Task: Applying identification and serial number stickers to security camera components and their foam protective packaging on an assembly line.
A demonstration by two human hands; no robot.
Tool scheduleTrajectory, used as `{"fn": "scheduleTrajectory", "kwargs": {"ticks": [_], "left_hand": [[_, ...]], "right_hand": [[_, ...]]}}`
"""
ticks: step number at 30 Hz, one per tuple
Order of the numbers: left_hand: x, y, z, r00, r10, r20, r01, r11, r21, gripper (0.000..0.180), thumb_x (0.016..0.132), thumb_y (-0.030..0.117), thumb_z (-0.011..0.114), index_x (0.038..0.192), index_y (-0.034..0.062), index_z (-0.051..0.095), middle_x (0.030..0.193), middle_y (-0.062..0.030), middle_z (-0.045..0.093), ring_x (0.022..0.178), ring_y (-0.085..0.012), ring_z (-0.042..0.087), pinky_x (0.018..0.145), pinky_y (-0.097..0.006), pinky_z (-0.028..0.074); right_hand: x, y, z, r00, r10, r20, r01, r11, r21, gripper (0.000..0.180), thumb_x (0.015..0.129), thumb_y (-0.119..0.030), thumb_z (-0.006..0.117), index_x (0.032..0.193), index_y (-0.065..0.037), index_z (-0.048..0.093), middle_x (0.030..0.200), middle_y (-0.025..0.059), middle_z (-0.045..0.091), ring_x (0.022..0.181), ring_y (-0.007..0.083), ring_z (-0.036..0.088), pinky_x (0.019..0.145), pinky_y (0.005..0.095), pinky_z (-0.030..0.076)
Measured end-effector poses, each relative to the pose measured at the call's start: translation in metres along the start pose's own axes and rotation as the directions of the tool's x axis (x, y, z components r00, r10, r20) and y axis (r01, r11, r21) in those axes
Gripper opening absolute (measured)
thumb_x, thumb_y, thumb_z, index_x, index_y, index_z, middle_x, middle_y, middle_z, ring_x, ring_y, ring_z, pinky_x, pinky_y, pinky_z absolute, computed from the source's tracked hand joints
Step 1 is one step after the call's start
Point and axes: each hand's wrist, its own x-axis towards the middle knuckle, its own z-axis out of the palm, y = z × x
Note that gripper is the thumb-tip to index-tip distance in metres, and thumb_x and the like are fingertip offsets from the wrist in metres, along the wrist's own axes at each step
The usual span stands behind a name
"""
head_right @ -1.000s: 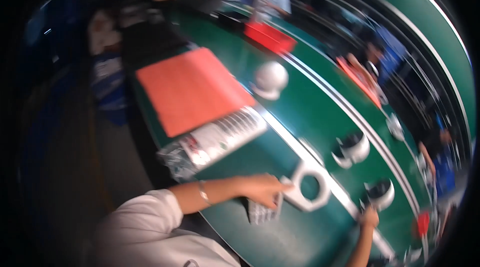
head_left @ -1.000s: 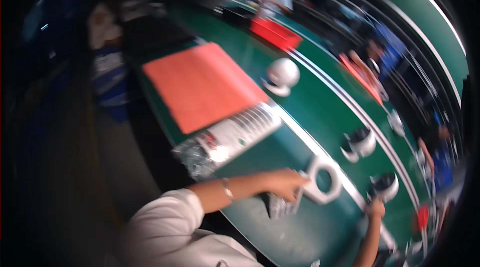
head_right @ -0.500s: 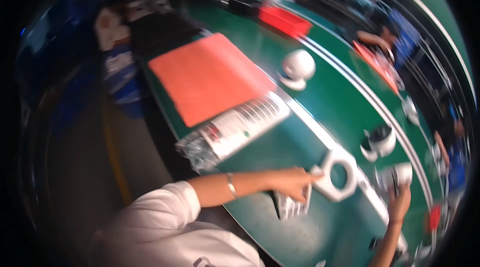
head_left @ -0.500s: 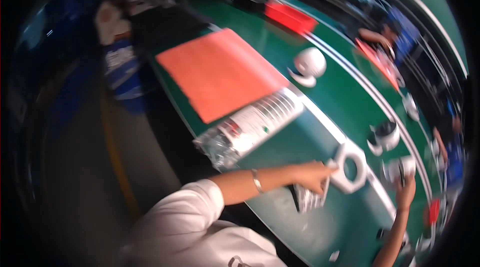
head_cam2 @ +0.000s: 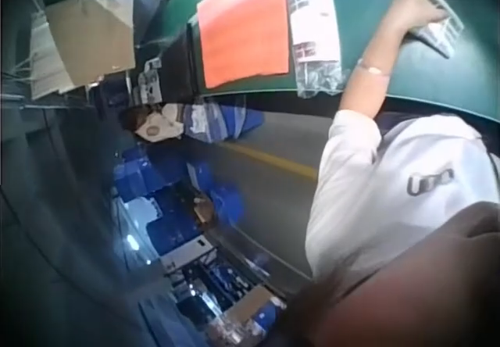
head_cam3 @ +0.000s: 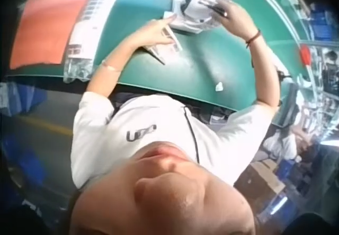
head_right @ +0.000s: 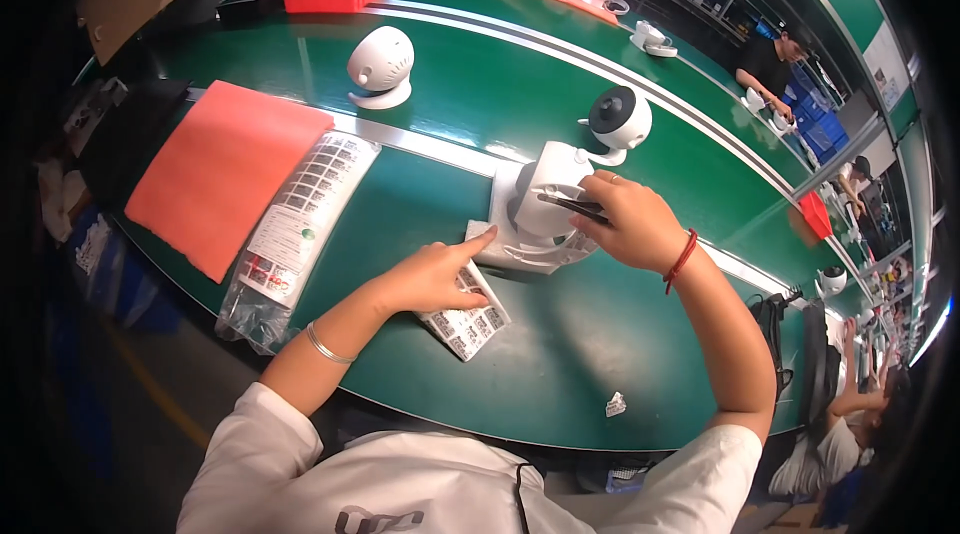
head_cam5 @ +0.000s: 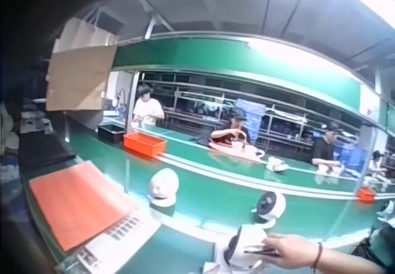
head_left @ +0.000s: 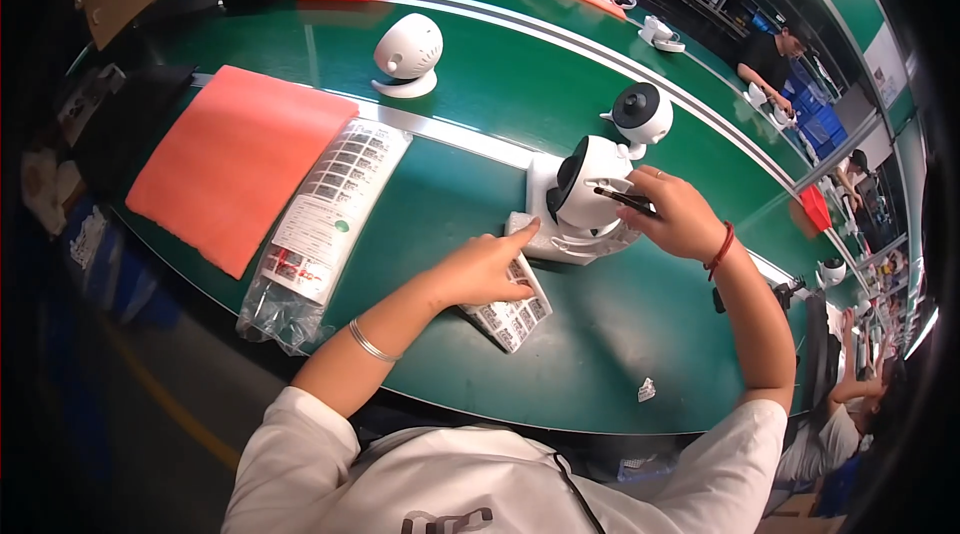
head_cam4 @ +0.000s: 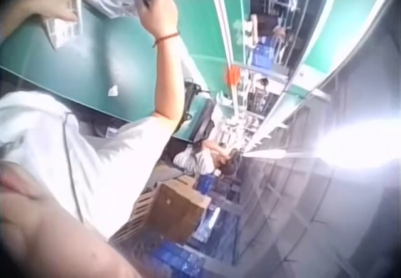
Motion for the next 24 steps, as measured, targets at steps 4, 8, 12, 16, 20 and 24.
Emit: {"fn": "scheduleTrajectory", "kwargs": {"ticks": [4, 8, 12, 16, 20, 24], "left_hand": [[0.0, -0.005, 0.0, 1.0, -0.016, -0.002, 0.016, 1.0, -0.007, 0.09, 0.071, 0.025, 0.071, 0.146, -0.0013, 0.028, 0.088, -0.0254, 0.067, 0.081, -0.0375, 0.066, 0.077, -0.041, 0.052], [-0.004, -0.009, -0.001, 1.0, -0.009, -0.03, 0.012, 0.996, 0.089, 0.088, 0.072, 0.029, 0.072, 0.145, 0.0009, 0.031, 0.084, -0.0252, 0.066, 0.078, -0.0384, 0.066, 0.074, -0.042, 0.052], [-0.003, -0.012, 0.0, 0.997, 0.015, -0.075, -0.002, 0.986, 0.168, 0.085, 0.073, 0.034, 0.072, 0.143, 0.0022, 0.035, 0.081, -0.0255, 0.066, 0.076, -0.0405, 0.065, 0.071, -0.044, 0.052], [-0.005, -0.008, -0.003, 0.997, -0.009, -0.073, 0.02, 0.99, 0.142, 0.084, 0.073, 0.033, 0.072, 0.143, 0.0028, 0.036, 0.081, -0.0246, 0.066, 0.076, -0.0399, 0.065, 0.072, -0.044, 0.053], [-0.004, -0.016, -0.002, 0.996, 0.02, -0.088, -0.009, 0.992, 0.125, 0.084, 0.072, 0.032, 0.073, 0.143, 0.004, 0.037, 0.081, -0.0226, 0.067, 0.076, -0.0383, 0.066, 0.071, -0.044, 0.053], [-0.006, -0.017, -0.005, 0.996, -0.004, -0.088, 0.019, 0.985, 0.17, 0.084, 0.072, 0.032, 0.074, 0.143, 0.0069, 0.037, 0.08, -0.0212, 0.068, 0.074, -0.0365, 0.067, 0.068, -0.043, 0.053]], "right_hand": [[0.008, 0.004, 0.002, 0.999, 0.004, 0.041, -0.009, 0.992, 0.123, 0.023, 0.086, -0.02, 0.065, 0.093, 0.0, 0.057, 0.088, 0.0159, 0.057, 0.079, 0.0334, 0.057, 0.07, 0.04, 0.045], [0.012, 0.003, 0.014, 1.0, 0.005, -0.026, 0.002, 0.957, 0.289, 0.023, 0.086, -0.019, 0.065, 0.094, 0.001, 0.058, 0.087, 0.0129, 0.054, 0.078, 0.0275, 0.053, 0.069, 0.0356, 0.043], [0.001, 0.002, 0.03, 0.991, 0.097, -0.088, -0.046, 0.887, 0.46, 0.02, 0.088, -0.016, 0.065, 0.097, 0.001, 0.058, 0.085, 0.0076, 0.047, 0.076, 0.0194, 0.047, 0.068, 0.031, 0.039], [-0.006, 0.015, 0.05, 0.981, 0.17, -0.089, -0.079, 0.781, 0.619, 0.019, 0.089, -0.014, 0.065, 0.099, 0.0, 0.058, 0.084, 0.0038, 0.043, 0.077, 0.0143, 0.042, 0.069, 0.0269, 0.037], [-0.005, 0.028, 0.037, 0.982, 0.166, 0.09, -0.173, 0.606, 0.776, 0.021, 0.089, -0.014, 0.065, 0.105, -0.002, 0.057, 0.095, 0.0011, 0.051, 0.087, 0.0099, 0.049, 0.075, 0.0242, 0.041], [0.019, 0.064, 0.02, 0.954, 0.255, -0.16, -0.037, 0.627, 0.778, 0.017, 0.095, -0.015, 0.052, 0.104, -0.003, 0.061, 0.086, 0.002, 0.063, 0.072, 0.0046, 0.051, 0.057, 0.0178, 0.031]]}}
